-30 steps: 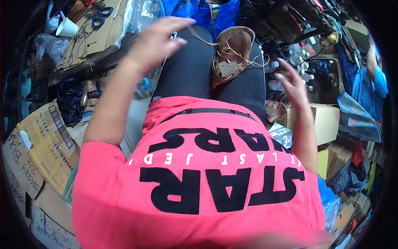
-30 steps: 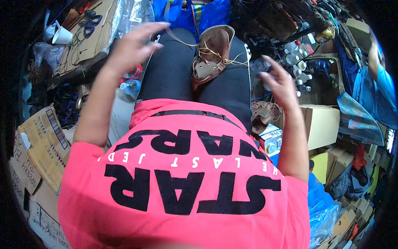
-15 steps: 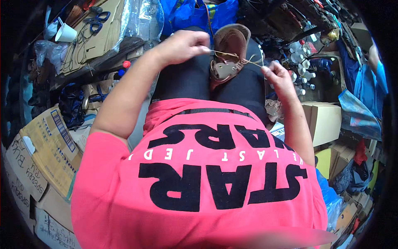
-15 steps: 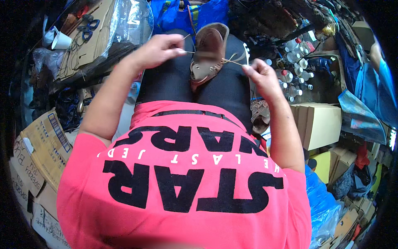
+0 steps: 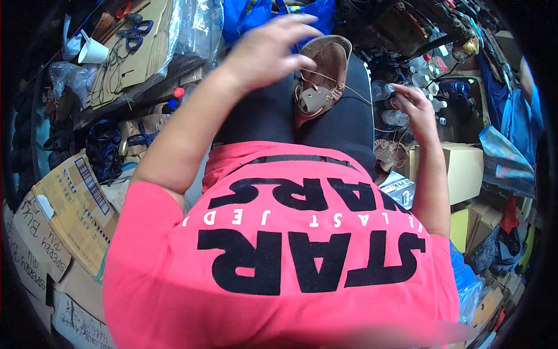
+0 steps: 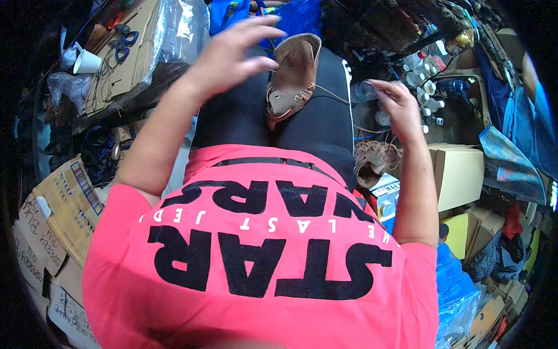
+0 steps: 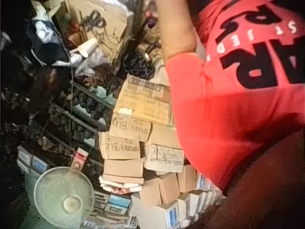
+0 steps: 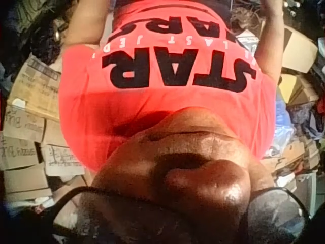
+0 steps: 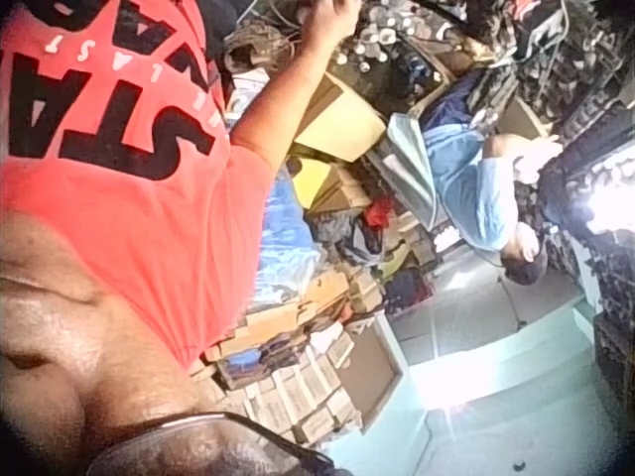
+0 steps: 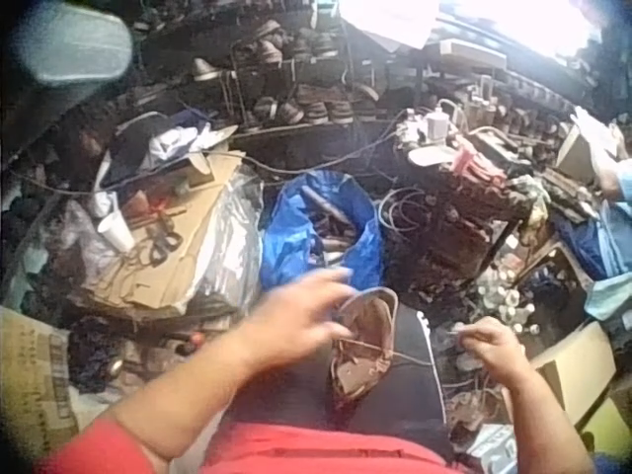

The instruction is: Sewing leather pieces together using a needle and thread to assemble a shoe component.

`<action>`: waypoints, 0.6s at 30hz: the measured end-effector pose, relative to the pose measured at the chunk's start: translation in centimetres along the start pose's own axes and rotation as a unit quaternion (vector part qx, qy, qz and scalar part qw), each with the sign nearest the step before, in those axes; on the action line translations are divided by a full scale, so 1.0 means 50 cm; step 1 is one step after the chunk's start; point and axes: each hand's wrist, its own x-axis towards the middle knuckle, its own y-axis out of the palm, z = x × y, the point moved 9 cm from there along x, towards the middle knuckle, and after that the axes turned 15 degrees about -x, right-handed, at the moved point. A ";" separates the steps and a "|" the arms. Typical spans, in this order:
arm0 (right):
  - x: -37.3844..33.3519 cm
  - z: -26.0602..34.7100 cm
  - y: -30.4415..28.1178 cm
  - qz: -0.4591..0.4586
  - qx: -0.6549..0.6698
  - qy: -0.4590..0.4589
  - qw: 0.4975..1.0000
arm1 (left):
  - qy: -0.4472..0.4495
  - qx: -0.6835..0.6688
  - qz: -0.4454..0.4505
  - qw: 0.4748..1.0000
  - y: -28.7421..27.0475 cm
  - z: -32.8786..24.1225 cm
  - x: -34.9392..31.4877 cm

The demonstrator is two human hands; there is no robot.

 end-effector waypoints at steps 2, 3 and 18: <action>0.014 0.095 0.029 0.018 -0.015 -0.093 0.995 | 0.039 -0.083 0.053 0.994 0.078 -0.034 0.045; 0.020 0.128 0.038 0.006 -0.035 -0.134 0.990 | -0.040 -0.092 0.115 0.988 0.114 -0.021 0.064; 0.049 0.176 0.115 0.061 -0.047 -0.191 0.979 | -0.226 -0.343 0.277 0.868 0.210 0.076 0.064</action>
